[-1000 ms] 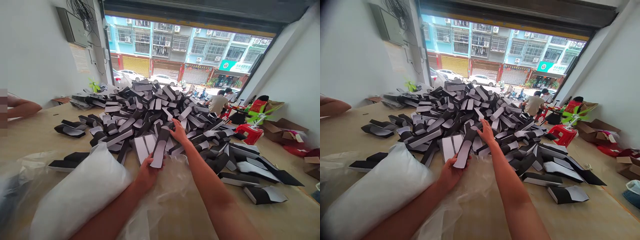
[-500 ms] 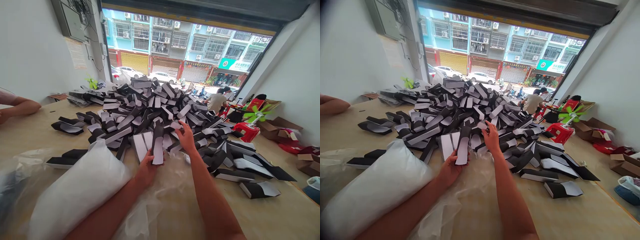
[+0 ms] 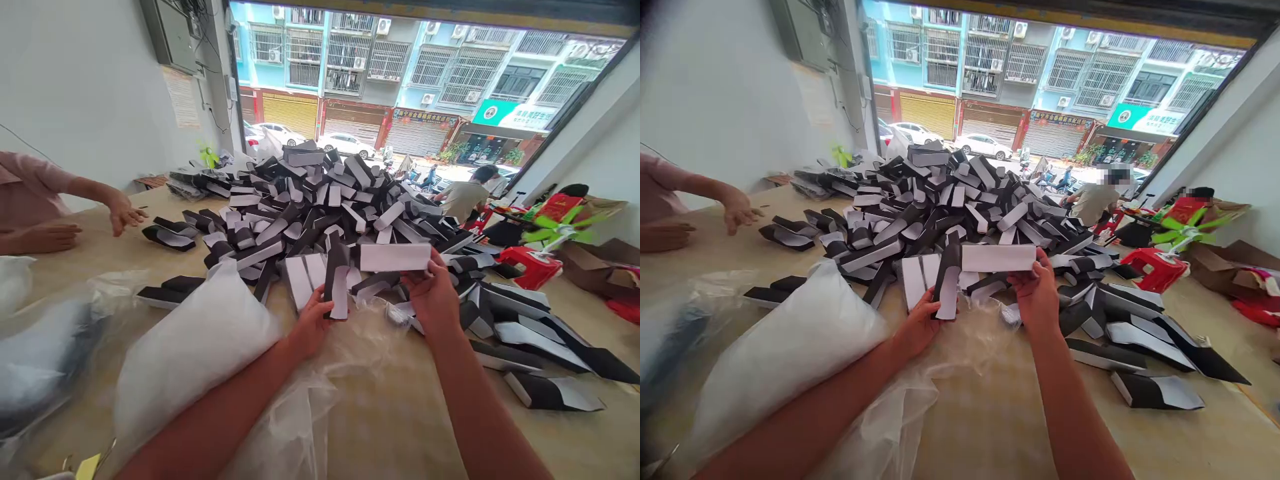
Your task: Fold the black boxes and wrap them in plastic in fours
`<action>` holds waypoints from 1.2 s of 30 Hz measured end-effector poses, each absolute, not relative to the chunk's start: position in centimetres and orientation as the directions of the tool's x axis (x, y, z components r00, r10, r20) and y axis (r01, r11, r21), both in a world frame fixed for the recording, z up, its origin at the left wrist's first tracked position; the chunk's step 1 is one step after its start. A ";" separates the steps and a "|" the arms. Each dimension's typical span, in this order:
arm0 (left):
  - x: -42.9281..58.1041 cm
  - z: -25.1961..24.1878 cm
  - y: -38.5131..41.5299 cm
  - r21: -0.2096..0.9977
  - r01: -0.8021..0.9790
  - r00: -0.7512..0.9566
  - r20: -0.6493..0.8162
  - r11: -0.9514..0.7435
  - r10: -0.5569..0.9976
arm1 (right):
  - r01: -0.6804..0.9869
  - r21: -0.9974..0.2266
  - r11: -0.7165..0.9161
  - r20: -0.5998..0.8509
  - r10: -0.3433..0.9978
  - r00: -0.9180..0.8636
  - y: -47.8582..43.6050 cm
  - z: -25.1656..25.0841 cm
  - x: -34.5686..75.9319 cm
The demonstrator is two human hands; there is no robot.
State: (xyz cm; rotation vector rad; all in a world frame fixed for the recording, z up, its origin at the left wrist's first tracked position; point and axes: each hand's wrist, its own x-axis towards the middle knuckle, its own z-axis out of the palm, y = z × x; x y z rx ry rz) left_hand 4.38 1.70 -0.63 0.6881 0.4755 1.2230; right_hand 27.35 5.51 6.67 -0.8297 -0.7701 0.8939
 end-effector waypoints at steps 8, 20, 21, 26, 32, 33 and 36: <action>5.2 -0.2 1.2 0.693 -0.705 0.235 0.033 0.148 0.971 | -0.369 -0.919 0.135 0.018 0.952 0.305 1.0 -0.1 22.6; 4.9 -1.6 1.3 0.815 -0.570 0.278 0.066 0.109 0.958 | 0.568 -0.611 0.552 0.678 0.735 0.016 -0.2 -3.3 22.4; 5.0 -1.7 1.4 0.815 -0.570 0.258 0.062 0.100 0.964 | 0.543 -0.592 0.595 0.686 0.726 -0.047 -0.3 -3.1 22.3; 4.9 -1.7 1.6 0.854 -0.512 0.154 -0.015 0.092 0.988 | 0.488 -0.589 0.645 0.667 0.728 -0.158 1.2 -0.3 24.0; 4.7 -1.3 1.5 0.907 -0.407 0.173 -0.037 0.106 0.984 | 0.742 -0.659 0.118 0.515 0.790 0.332 10.1 4.6 32.3; 4.7 -1.3 1.4 0.929 -0.359 0.188 -0.025 0.093 0.982 | 0.746 -0.664 -0.051 0.401 0.817 0.413 11.7 5.2 33.6; 4.7 -1.2 1.0 0.984 -0.179 0.250 0.040 0.006 0.967 | 0.695 -0.584 -0.420 0.065 0.829 0.555 15.8 6.2 35.5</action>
